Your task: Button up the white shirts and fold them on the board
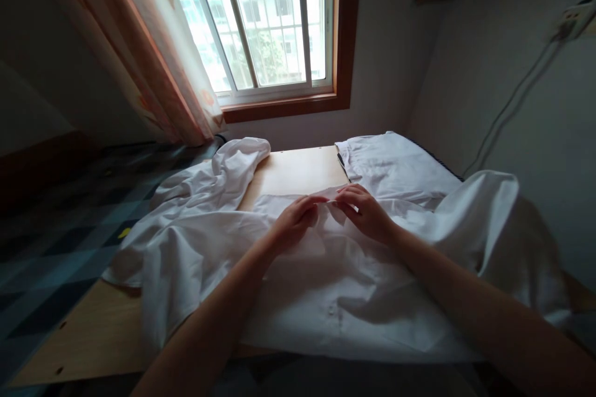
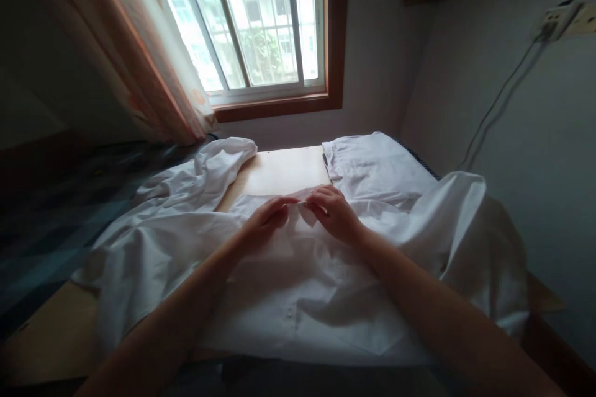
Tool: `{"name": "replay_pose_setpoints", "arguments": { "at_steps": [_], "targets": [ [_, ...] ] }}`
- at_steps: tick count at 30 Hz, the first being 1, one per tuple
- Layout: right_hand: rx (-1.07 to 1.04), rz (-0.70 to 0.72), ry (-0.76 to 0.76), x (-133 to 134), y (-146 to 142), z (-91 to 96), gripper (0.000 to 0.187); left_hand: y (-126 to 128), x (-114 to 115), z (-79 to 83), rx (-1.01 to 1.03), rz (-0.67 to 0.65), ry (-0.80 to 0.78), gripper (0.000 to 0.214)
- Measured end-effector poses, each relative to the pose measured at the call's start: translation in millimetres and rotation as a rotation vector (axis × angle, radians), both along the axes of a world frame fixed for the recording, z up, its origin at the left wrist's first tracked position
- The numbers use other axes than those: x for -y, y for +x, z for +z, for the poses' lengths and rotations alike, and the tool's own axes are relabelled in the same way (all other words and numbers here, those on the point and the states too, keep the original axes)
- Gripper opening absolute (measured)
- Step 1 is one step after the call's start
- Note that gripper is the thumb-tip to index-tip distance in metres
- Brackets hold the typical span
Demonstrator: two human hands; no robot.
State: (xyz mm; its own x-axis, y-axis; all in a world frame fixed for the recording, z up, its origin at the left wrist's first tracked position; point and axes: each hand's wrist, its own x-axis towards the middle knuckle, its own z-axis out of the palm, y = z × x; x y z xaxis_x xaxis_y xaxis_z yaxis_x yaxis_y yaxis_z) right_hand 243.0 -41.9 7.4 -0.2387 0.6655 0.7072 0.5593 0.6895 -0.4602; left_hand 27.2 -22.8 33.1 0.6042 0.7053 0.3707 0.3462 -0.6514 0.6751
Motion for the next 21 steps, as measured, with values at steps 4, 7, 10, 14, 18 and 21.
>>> {"name": "replay_pose_setpoints", "arguments": {
  "at_steps": [4, 7, 10, 14, 18, 21],
  "targets": [
    [-0.064, 0.032, -0.097, 3, -2, 0.3, 0.018, -5, -1, -3.0, 0.047, 0.03, -0.177, 0.033],
    [-0.111, 0.028, -0.154, 4, -3, -0.3, 0.021, -6, -2, -0.5, 0.012, 0.036, -0.189, 0.032],
    [-0.166, 0.035, -0.208, 5, -3, -2.4, 0.023, -9, -5, 1.1, -0.02, -0.005, -0.192, 0.035],
    [-0.249, 0.04, -0.298, 6, -4, -4.7, 0.026, -14, -8, 1.3, -0.018, -0.06, -0.233, 0.038],
    [-0.347, 0.099, -0.426, 8, -7, -3.4, 0.03, -14, -7, -1.2, -0.015, -0.055, -0.184, 0.035],
    [-0.455, 0.159, -0.533, 10, -9, -1.2, 0.033, -13, -5, -4.5, 0.019, -0.047, -0.146, 0.032]
  ]
}}
